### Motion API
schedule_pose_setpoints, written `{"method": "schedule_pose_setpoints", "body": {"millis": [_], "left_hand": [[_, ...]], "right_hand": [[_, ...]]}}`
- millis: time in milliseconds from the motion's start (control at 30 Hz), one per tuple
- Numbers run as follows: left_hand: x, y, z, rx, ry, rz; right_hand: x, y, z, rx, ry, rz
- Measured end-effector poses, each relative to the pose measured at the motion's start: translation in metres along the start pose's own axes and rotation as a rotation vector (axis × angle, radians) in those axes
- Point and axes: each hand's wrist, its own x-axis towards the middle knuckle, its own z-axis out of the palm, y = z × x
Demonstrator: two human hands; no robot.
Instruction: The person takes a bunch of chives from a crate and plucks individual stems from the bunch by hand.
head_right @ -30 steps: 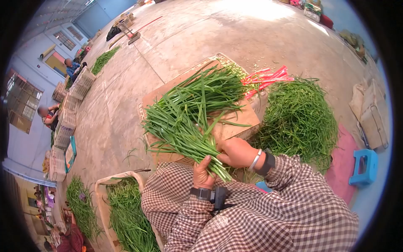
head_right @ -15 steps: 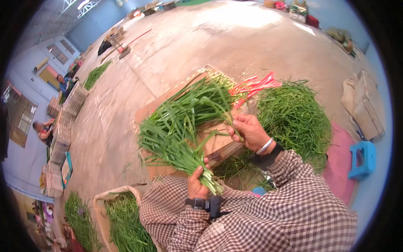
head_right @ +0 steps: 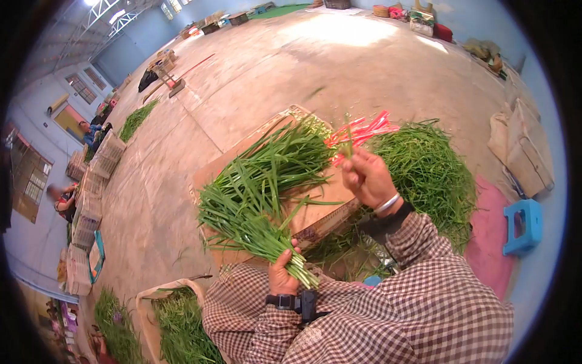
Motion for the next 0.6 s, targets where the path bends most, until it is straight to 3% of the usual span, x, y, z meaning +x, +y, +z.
{"method": "schedule_pose_setpoints", "body": {"millis": [67,133,300,367,467,533,600], "left_hand": [[-0.002,0.001,0.0,0.013,-0.055,-0.014],[0.0,0.0,0.0,-0.016,-0.069,-0.008],[0.0,0.0,0.0,-0.013,-0.061,-0.024],[-0.001,-0.001,-0.001,-0.05,-0.078,-0.032],[-0.004,0.003,0.001,-0.103,-0.11,-0.047],[-0.005,0.002,0.001,-0.133,-0.128,-0.088],[-0.005,0.0,0.003,-0.155,-0.126,-0.111]], "right_hand": [[0.0,-0.014,0.0,0.104,-0.033,-0.138],[0.003,-0.017,-0.006,-0.003,0.043,-0.096],[-0.008,0.03,-0.011,-0.373,0.016,0.111],[-0.011,0.057,-0.009,-0.749,-0.066,0.248],[-0.027,0.087,0.004,-0.848,-0.136,0.321],[-0.033,0.09,0.013,-0.897,-0.166,0.312],[-0.038,0.095,0.017,-1.066,-0.139,0.119]]}}
